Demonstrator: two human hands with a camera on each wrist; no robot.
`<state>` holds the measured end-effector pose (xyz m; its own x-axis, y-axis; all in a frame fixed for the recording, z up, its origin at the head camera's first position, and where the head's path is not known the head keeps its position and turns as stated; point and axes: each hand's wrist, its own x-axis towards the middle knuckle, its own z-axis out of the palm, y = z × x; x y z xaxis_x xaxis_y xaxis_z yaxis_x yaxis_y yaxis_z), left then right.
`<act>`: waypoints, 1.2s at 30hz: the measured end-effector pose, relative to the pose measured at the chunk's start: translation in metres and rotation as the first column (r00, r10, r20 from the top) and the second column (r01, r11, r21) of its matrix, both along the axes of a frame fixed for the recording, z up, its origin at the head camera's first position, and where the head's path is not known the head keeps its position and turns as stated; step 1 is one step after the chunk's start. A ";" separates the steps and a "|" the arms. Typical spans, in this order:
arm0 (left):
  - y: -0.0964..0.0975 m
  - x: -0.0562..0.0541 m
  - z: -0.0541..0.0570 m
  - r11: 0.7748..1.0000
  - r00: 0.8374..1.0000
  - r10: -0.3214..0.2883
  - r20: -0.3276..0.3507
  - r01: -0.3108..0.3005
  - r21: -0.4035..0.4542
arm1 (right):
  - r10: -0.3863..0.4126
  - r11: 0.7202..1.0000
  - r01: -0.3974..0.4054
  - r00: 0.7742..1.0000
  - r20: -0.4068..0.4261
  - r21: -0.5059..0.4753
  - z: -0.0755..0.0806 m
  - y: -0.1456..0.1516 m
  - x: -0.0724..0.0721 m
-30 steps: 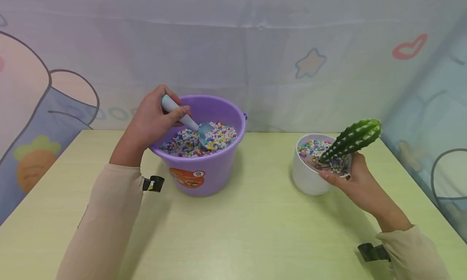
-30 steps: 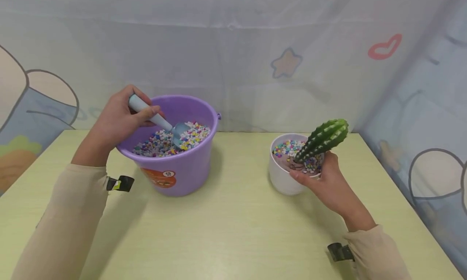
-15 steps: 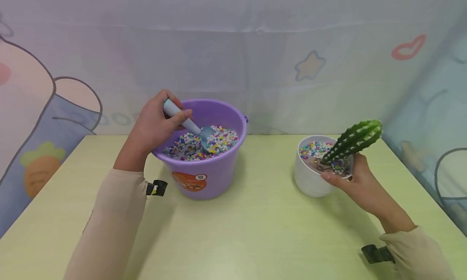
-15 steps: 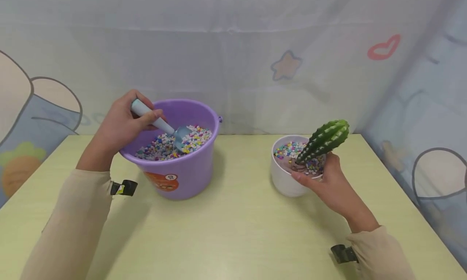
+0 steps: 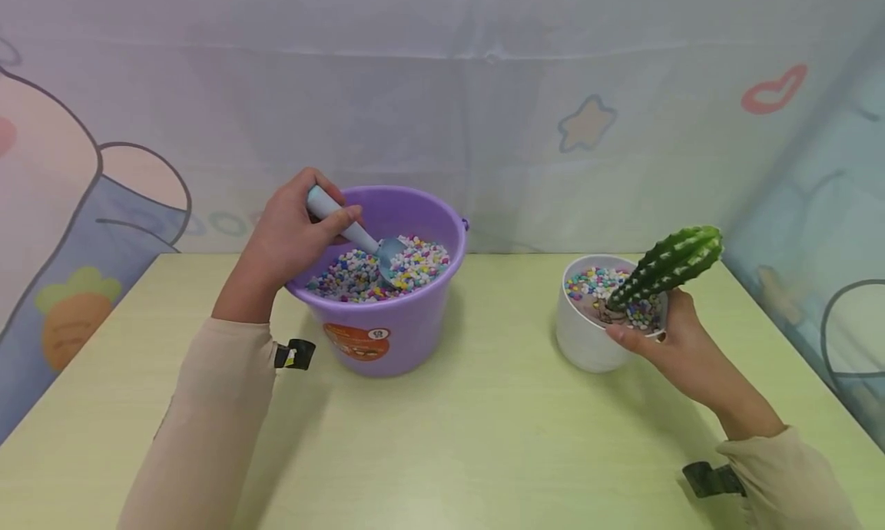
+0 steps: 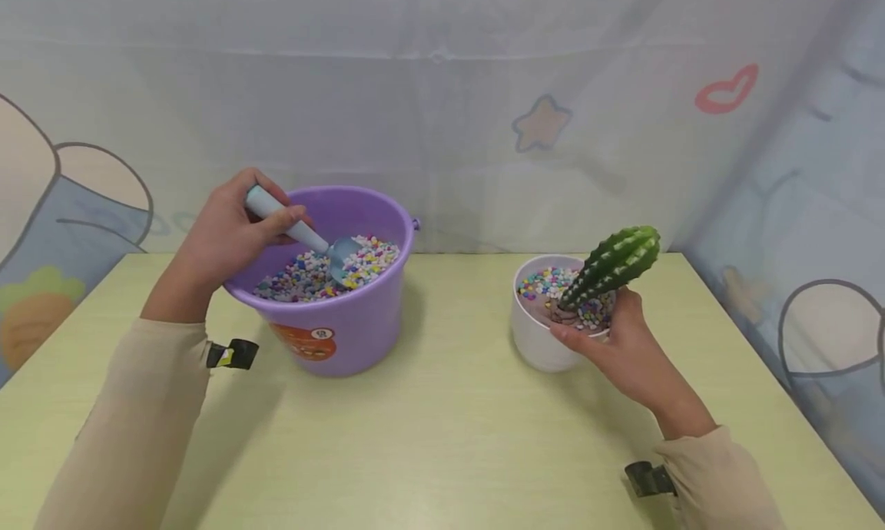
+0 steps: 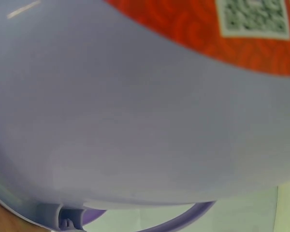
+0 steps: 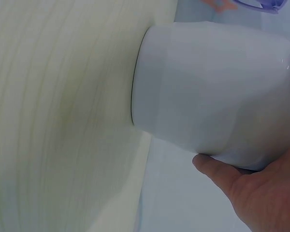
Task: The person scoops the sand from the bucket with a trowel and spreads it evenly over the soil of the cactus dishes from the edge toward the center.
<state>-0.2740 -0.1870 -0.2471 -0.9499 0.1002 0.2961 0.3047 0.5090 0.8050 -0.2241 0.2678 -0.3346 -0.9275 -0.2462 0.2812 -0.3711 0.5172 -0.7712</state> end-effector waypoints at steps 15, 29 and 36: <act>0.005 0.001 -0.008 0.999 1.000 0.006 0.009 -0.006 -0.037 | -0.011 0.999 0.010 1.000 0.028 0.036 -0.007 0.006 0.010; 0.001 0.002 -0.006 1.000 1.000 0.001 0.030 -0.002 0.018 | 0.013 1.000 -0.013 1.000 0.001 -0.005 -0.003 0.002 0.003; 0.000 0.002 -0.001 1.000 1.000 0.001 0.011 -0.001 0.004 | 0.014 1.000 -0.014 1.000 -0.004 0.005 -0.002 0.001 0.000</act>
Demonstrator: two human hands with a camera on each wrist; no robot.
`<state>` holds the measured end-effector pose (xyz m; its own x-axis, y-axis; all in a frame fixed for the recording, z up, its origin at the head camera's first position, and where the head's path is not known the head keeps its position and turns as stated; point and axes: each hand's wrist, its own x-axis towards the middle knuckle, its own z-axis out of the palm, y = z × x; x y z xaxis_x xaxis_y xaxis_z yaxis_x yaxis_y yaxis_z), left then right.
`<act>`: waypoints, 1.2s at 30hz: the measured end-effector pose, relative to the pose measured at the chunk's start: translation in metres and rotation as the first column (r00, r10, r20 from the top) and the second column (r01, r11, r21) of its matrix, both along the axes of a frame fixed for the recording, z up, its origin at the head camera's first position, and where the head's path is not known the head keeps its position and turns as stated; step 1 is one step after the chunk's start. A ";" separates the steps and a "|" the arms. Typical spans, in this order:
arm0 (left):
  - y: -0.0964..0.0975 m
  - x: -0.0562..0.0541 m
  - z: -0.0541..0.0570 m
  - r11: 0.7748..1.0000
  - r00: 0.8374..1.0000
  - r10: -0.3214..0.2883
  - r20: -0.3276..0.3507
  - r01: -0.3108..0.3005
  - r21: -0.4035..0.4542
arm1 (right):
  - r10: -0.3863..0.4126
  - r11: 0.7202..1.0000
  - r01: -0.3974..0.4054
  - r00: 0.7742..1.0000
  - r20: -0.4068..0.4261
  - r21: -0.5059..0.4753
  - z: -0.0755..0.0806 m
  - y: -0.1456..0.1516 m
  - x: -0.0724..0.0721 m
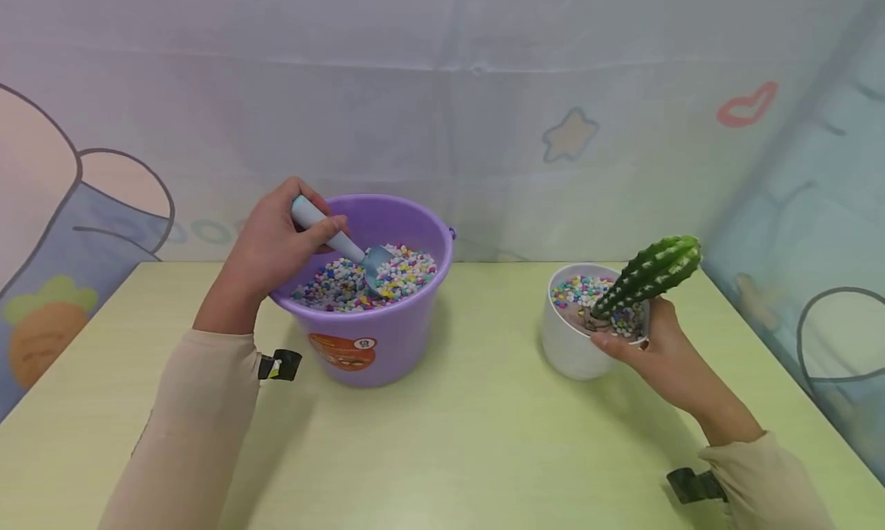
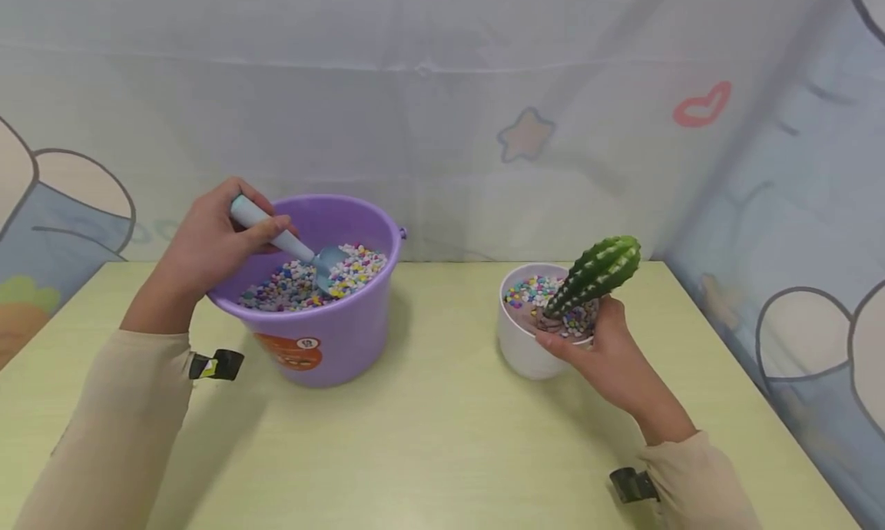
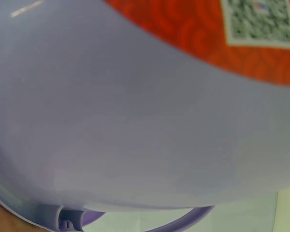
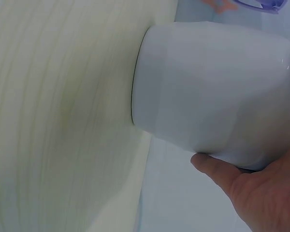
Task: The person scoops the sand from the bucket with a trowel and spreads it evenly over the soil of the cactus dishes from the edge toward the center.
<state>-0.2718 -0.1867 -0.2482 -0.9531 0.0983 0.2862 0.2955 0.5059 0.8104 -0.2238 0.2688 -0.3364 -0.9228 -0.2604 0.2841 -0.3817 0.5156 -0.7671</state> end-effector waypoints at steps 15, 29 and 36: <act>0.000 0.001 0.001 1.000 1.000 -0.013 0.023 0.013 0.026 | 0.015 1.000 -0.015 1.000 -0.014 0.002 0.000 0.001 0.000; 0.001 0.000 0.001 1.000 1.000 0.000 0.011 0.000 0.012 | -0.008 1.000 0.007 1.000 0.005 0.027 0.001 0.001 0.001; 0.001 0.000 0.002 1.000 1.000 0.017 0.019 -0.018 0.015 | -0.007 1.000 0.006 1.000 0.008 0.018 0.001 0.001 0.001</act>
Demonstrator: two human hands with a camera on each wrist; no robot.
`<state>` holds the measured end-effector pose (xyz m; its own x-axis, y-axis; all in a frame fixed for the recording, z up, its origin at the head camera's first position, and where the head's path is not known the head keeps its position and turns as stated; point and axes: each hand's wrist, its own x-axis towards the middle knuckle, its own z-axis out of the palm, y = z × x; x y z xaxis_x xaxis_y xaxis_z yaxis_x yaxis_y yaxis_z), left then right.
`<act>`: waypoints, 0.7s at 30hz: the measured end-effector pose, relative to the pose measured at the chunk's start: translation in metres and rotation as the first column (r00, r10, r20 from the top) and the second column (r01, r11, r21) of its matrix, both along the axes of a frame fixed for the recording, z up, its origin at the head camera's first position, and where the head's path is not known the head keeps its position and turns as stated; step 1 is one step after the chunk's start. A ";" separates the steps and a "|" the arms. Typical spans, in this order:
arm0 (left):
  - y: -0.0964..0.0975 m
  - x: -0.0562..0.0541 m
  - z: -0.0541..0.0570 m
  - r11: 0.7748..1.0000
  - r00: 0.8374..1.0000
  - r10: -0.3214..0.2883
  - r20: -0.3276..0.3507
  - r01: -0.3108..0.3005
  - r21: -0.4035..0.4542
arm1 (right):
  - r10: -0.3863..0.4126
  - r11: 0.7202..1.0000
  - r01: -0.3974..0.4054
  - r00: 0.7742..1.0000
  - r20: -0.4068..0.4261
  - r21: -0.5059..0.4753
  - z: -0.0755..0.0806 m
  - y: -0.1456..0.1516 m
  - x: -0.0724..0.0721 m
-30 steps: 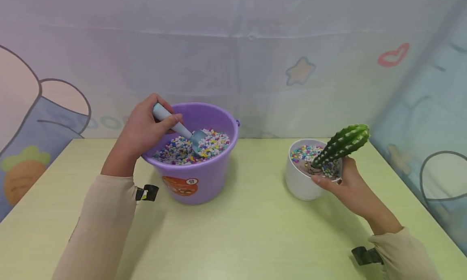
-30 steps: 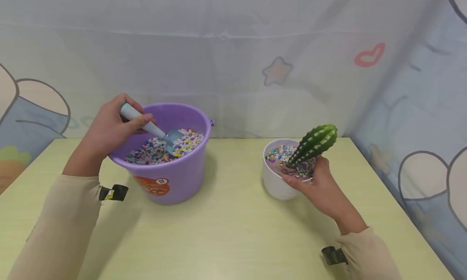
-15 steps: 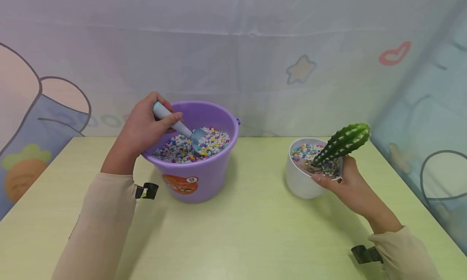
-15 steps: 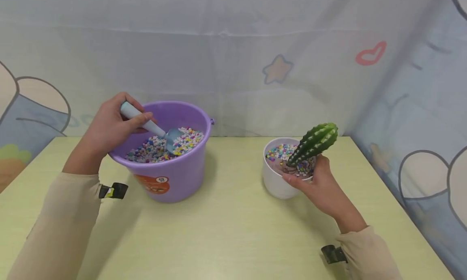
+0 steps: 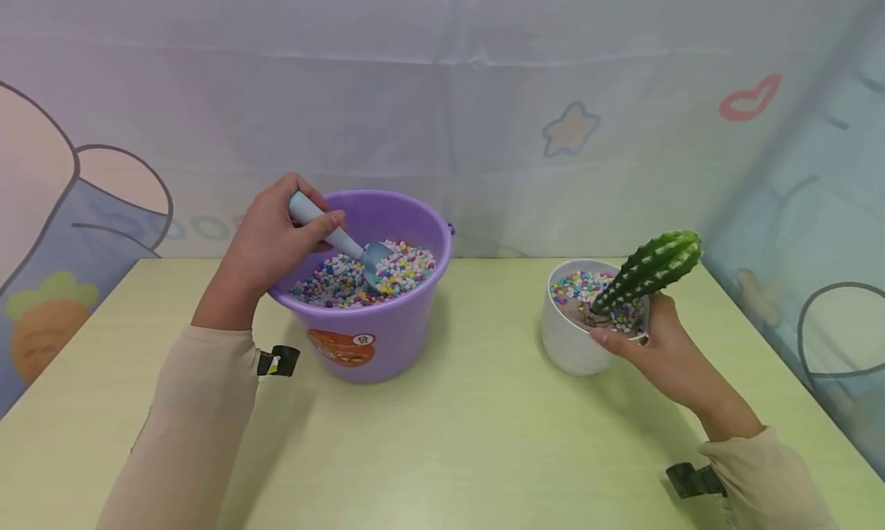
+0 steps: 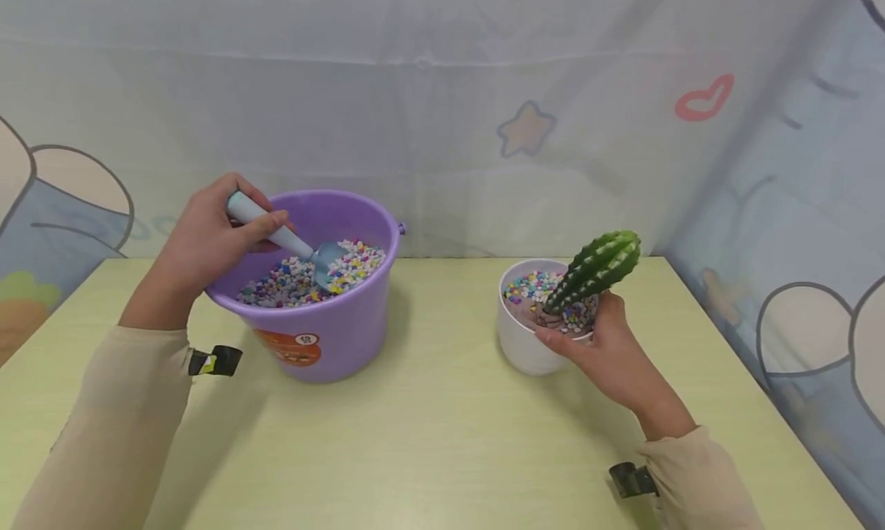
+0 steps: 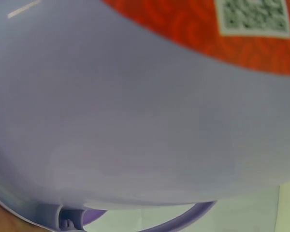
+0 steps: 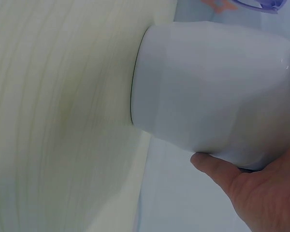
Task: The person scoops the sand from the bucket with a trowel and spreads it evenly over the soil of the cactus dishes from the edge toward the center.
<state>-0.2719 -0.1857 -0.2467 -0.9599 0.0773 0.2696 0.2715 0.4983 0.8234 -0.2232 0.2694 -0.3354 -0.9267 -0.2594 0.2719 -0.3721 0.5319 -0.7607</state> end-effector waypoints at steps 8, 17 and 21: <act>0.000 0.000 -0.001 1.000 1.000 0.011 -0.009 -0.011 -0.011 | -0.018 1.000 0.018 1.000 0.006 0.021 -0.001 0.000 0.002; 0.001 0.001 -0.002 0.999 0.999 0.030 -0.024 -0.031 -0.045 | -0.016 1.000 0.016 0.999 0.032 0.018 0.000 0.000 0.003; 0.001 0.000 -0.001 0.998 0.999 0.041 -0.029 -0.043 -0.054 | -0.018 1.000 0.017 1.000 0.023 0.025 0.000 0.000 0.003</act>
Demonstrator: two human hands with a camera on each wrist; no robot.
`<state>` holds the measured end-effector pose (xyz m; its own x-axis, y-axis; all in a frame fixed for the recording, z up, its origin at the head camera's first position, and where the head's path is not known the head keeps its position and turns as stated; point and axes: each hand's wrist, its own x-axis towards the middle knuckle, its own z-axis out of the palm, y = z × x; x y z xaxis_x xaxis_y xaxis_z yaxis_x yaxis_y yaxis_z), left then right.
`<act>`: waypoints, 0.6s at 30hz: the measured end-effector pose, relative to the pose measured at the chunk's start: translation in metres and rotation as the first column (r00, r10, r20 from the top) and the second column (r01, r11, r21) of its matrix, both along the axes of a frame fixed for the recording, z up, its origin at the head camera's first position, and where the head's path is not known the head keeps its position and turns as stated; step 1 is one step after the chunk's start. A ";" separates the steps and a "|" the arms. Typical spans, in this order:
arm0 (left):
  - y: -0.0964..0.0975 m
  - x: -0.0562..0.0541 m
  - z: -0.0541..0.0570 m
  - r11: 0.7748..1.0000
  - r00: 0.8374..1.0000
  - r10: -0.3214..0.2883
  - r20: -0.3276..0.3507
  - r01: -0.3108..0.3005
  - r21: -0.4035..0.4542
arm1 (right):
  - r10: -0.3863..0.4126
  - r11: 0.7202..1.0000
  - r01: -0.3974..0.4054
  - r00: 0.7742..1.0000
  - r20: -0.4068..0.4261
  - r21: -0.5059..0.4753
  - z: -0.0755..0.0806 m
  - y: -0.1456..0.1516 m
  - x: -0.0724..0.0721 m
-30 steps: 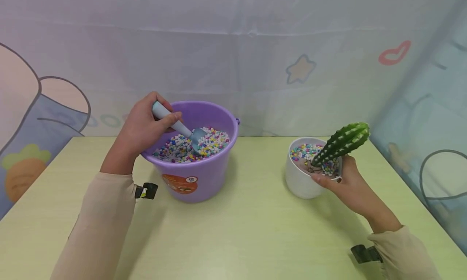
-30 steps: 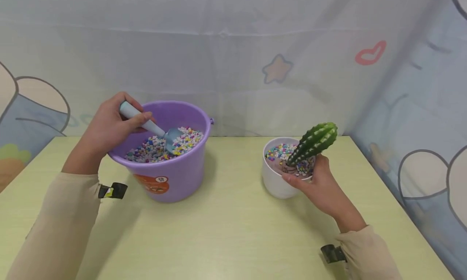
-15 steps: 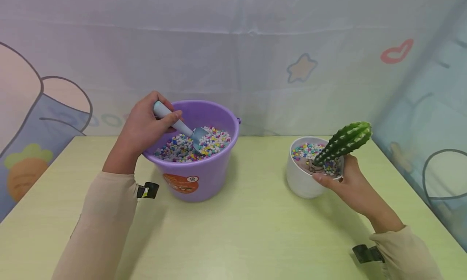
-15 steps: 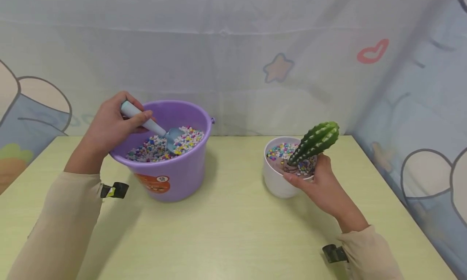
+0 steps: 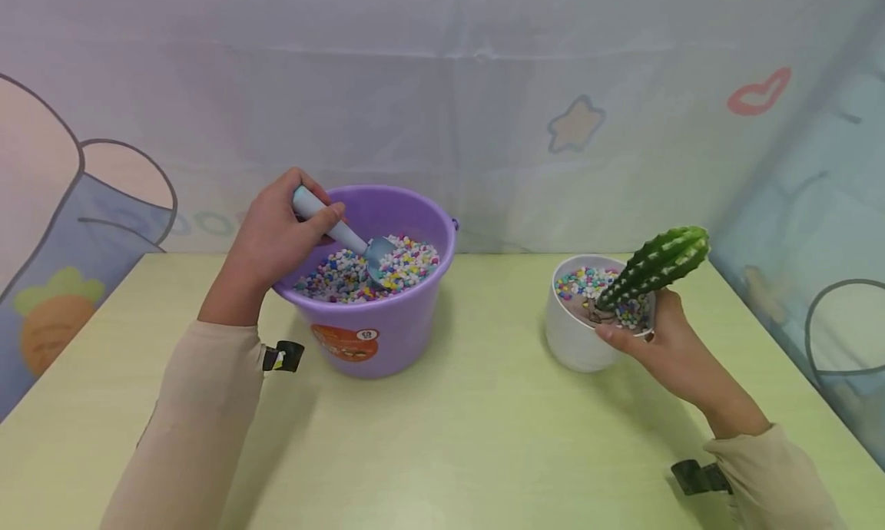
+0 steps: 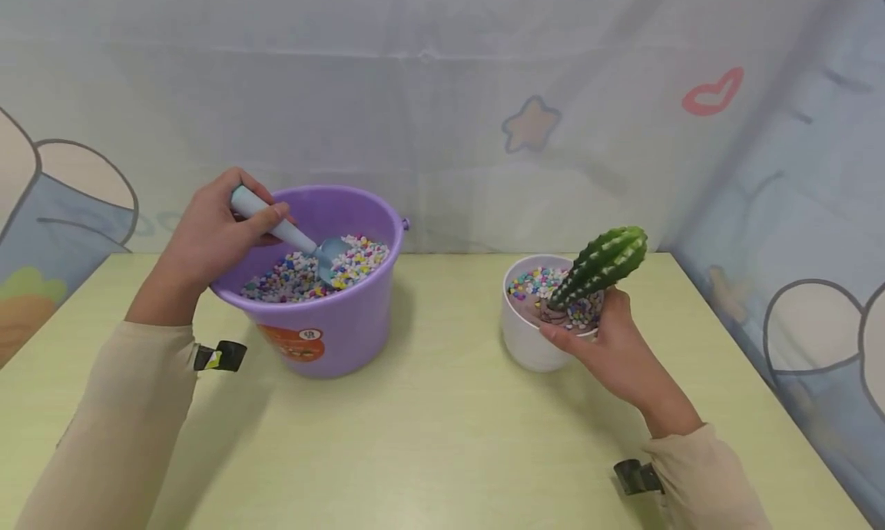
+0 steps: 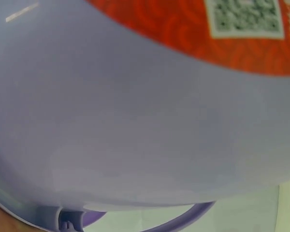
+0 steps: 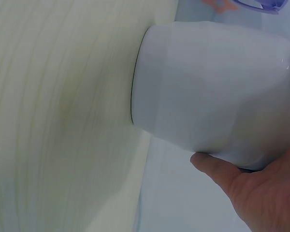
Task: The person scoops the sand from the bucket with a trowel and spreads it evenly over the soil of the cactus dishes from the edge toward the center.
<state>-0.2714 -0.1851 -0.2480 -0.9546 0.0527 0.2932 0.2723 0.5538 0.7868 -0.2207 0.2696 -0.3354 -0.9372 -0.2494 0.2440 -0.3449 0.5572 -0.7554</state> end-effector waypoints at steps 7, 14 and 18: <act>0.000 0.000 0.001 0.999 1.000 0.030 0.002 -0.030 -0.035 | 0.010 1.000 -0.010 1.000 0.007 -0.010 0.000 0.000 -0.001; 0.000 0.000 0.000 0.999 0.999 0.036 0.018 -0.035 -0.030 | 0.006 1.000 -0.006 1.000 0.022 -0.019 0.000 0.001 -0.001; 0.000 -0.001 0.000 1.000 0.999 0.021 0.029 -0.021 0.002 | 0.005 1.000 -0.005 1.000 0.017 -0.022 -0.001 0.001 -0.001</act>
